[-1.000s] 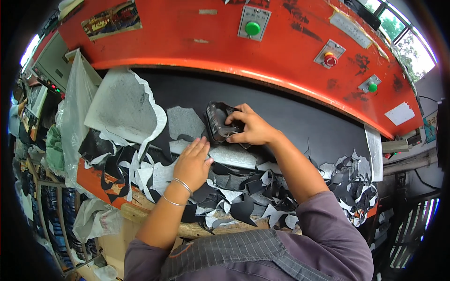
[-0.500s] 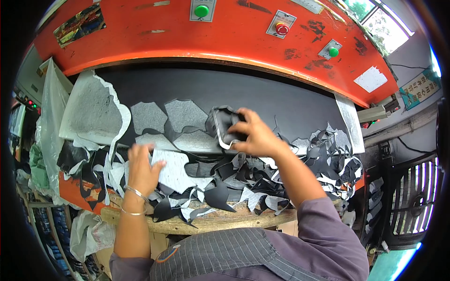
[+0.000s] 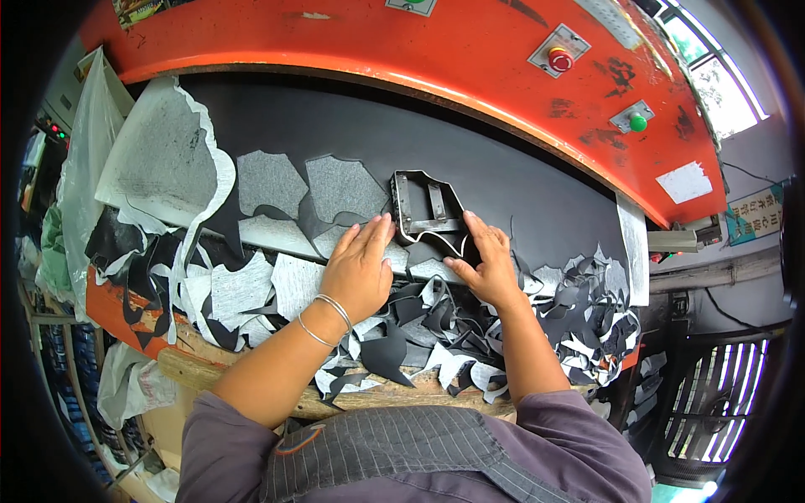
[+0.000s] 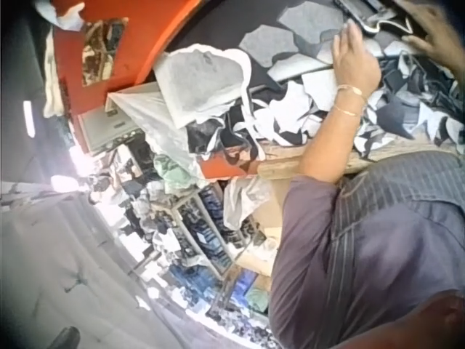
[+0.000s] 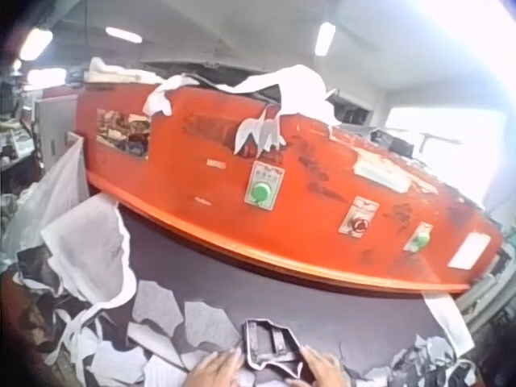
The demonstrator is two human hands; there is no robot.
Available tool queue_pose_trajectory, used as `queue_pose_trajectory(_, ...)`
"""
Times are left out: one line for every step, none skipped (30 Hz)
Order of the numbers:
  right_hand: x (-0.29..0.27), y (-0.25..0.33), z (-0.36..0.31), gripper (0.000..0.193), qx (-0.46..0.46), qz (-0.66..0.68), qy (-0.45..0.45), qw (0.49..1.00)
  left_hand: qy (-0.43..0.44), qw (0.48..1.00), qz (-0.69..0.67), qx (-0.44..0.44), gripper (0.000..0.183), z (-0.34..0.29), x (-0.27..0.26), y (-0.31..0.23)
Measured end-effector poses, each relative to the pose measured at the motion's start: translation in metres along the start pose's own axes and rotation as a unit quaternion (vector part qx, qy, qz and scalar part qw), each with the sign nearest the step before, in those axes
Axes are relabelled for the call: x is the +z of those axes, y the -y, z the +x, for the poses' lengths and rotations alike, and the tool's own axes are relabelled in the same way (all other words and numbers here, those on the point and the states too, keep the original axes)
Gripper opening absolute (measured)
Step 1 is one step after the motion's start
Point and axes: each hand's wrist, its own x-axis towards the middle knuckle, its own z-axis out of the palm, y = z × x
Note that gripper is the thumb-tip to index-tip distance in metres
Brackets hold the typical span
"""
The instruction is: Cutting shoe components from material using a industrial die-cutting machine.
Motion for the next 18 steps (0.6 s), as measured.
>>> queue_pose_trajectory(0.0008,0.0007,0.0025,0.081,-0.006,0.003,-0.009,1.0,-0.008,1.0,0.011,0.006,0.065,0.0003,0.0009,0.0018)
queue_pose_trajectory(0.0021,0.0014,0.0046,0.079,-0.012,0.005,-0.017,1.0,-0.009,1.0,0.01,0.001,0.065,-0.0004,0.0007,0.0025)
queue_pose_trajectory(0.004,0.0012,0.0045,0.079,-0.011,0.005,-0.013,1.0,-0.005,1.0,0.013,0.001,0.064,-0.001,0.0009,0.0023)
queue_pose_trajectory(0.0063,0.0012,0.004,0.08,-0.018,0.006,-0.025,1.0,-0.001,1.0,0.017,0.001,0.064,-0.001,0.0008,0.0026)
queue_pose_trajectory(0.0081,0.001,0.0043,0.082,-0.024,0.007,-0.038,0.999,0.0,1.0,0.014,-0.003,0.064,0.0003,0.0002,0.0037)
queue_pose_trajectory(0.0081,0.0007,0.0048,0.083,-0.022,0.005,-0.039,0.999,-0.004,1.0,0.011,-0.001,0.063,0.0019,-0.0006,0.004)
queue_pose_trajectory(0.0083,0.0001,0.0052,0.083,-0.021,0.004,-0.035,0.999,-0.008,1.0,0.008,0.001,0.063,0.0026,-0.0003,0.0043)
queue_pose_trajectory(0.0087,-0.0005,0.0055,0.083,-0.03,0.003,-0.042,0.999,-0.007,1.0,0.005,-0.002,0.063,0.0021,0.001,0.0049)
queue_pose_trajectory(0.0083,-0.0009,0.0059,0.083,-0.038,0.001,-0.05,0.998,-0.01,1.0,-0.001,-0.003,0.061,0.002,0.0017,0.0054)
queue_pose_trajectory(0.0082,-0.001,0.0065,0.083,-0.036,0.0,-0.048,0.998,-0.013,1.0,-0.006,-0.004,0.06,0.0018,0.0025,0.0059)
queue_pose_trajectory(0.0082,-0.001,0.0072,0.083,-0.034,0.002,-0.043,0.999,-0.012,1.0,-0.009,-0.005,0.06,0.0016,0.0032,0.0068)
queue_pose_trajectory(0.0081,-0.0013,0.0088,0.083,-0.033,0.004,-0.04,0.999,-0.017,1.0,0.0,-0.003,0.058,0.0027,0.0032,0.0081)
queue_pose_trajectory(0.0086,-0.0024,0.0094,0.083,-0.032,0.002,-0.04,0.999,-0.022,1.0,0.009,-0.001,0.056,0.0038,0.0036,0.0084)
queue_pose_trajectory(0.0095,-0.0041,0.0094,0.083,-0.028,0.01,-0.04,0.999,-0.029,1.0,0.001,-0.004,0.052,0.0049,0.0043,0.0076)
queue_pose_trajectory(0.0107,-0.004,0.0091,0.083,-0.025,0.02,-0.039,0.999,-0.029,1.0,0.001,-0.005,0.052,0.0038,0.0046,0.0081)
queue_pose_trajectory(0.0102,-0.0029,0.0081,0.083,-0.025,0.02,-0.038,0.999,-0.028,1.0,-0.003,-0.006,0.051,0.0025,0.0053,0.0092)
queue_pose_trajectory(0.0094,-0.0013,0.0068,0.081,-0.02,0.014,-0.031,0.999,-0.026,1.0,-0.007,-0.008,0.049,0.0014,0.0057,0.0096)
queue_pose_trajectory(0.0086,-0.0002,0.0057,0.08,-0.014,0.007,-0.025,1.0,-0.027,1.0,-0.008,-0.006,0.049,0.0012,0.0067,0.0098)
